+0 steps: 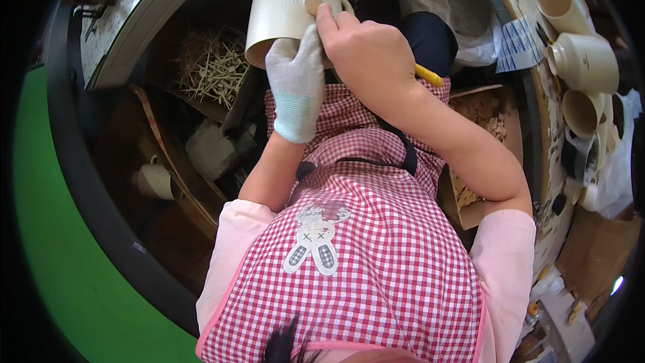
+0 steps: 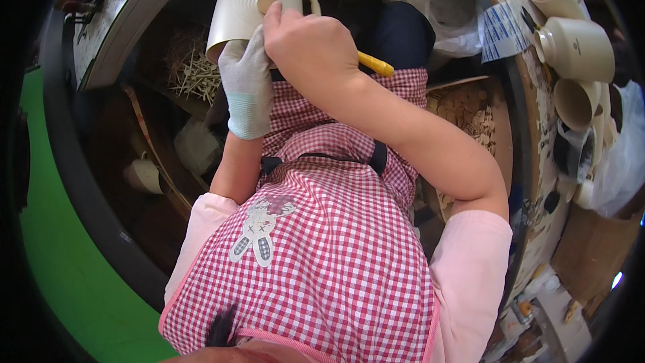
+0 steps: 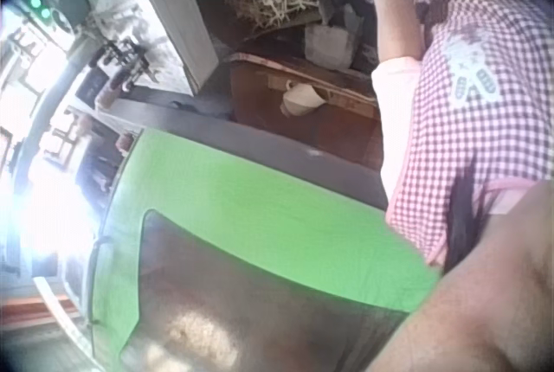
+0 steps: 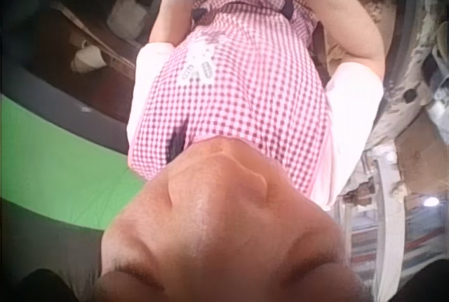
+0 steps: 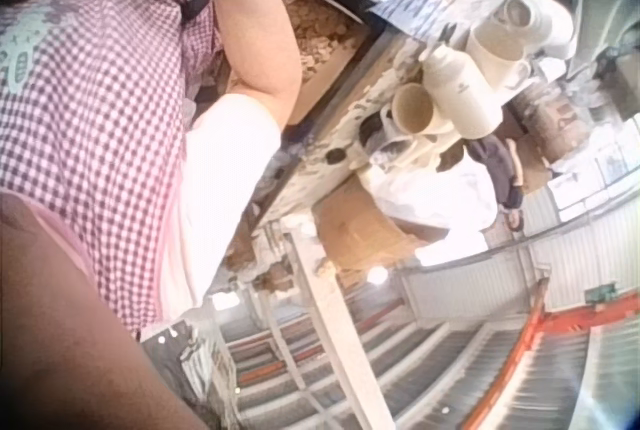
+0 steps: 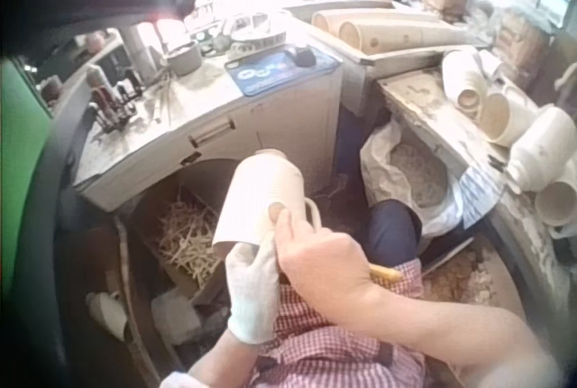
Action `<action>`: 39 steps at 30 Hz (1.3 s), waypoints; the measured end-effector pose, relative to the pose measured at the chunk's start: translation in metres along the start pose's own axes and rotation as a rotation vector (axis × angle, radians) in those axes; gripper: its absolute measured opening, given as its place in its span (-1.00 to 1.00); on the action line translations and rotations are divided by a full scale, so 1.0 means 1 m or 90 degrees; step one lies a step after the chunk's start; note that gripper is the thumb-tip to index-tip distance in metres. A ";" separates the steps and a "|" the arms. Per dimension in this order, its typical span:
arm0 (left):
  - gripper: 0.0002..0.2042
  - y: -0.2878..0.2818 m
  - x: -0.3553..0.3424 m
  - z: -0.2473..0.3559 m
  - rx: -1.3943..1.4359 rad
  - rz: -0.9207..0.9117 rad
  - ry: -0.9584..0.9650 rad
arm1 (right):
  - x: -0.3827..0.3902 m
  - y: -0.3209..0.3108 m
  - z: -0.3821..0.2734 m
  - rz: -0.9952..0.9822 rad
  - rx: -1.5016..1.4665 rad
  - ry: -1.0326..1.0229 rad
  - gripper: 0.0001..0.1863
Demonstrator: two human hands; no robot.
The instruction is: The person repeatedly picks up beige ceramic pitchers, smooths the rim and interior with a small tool, and applies a circular wooden disc to the exterior. They then place the finished pitchers onto a nearby shelf.
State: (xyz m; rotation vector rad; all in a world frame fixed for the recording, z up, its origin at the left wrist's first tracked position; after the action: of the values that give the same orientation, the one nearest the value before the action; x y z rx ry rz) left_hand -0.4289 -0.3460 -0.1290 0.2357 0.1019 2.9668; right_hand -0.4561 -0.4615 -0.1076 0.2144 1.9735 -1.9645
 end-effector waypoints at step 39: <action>-0.54 -0.032 -0.045 -0.005 -0.090 0.023 0.153 | -0.018 -0.027 0.218 0.105 -1.042 0.499 -0.48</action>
State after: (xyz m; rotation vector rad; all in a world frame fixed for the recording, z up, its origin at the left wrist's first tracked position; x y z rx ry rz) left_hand -0.3806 -0.3223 -0.1434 -0.1384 -0.0841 3.0074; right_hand -0.4184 -0.6756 -0.0720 0.6671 3.1066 0.3438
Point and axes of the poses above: each hand's wrist, its own x-axis away from the middle knuckle, its own y-axis out of the palm, z = x × y, the point moved 1 cm from there along -x, towards the middle knuckle, and after that the axes turned 5 degrees about -x, right-handed, at the moved point
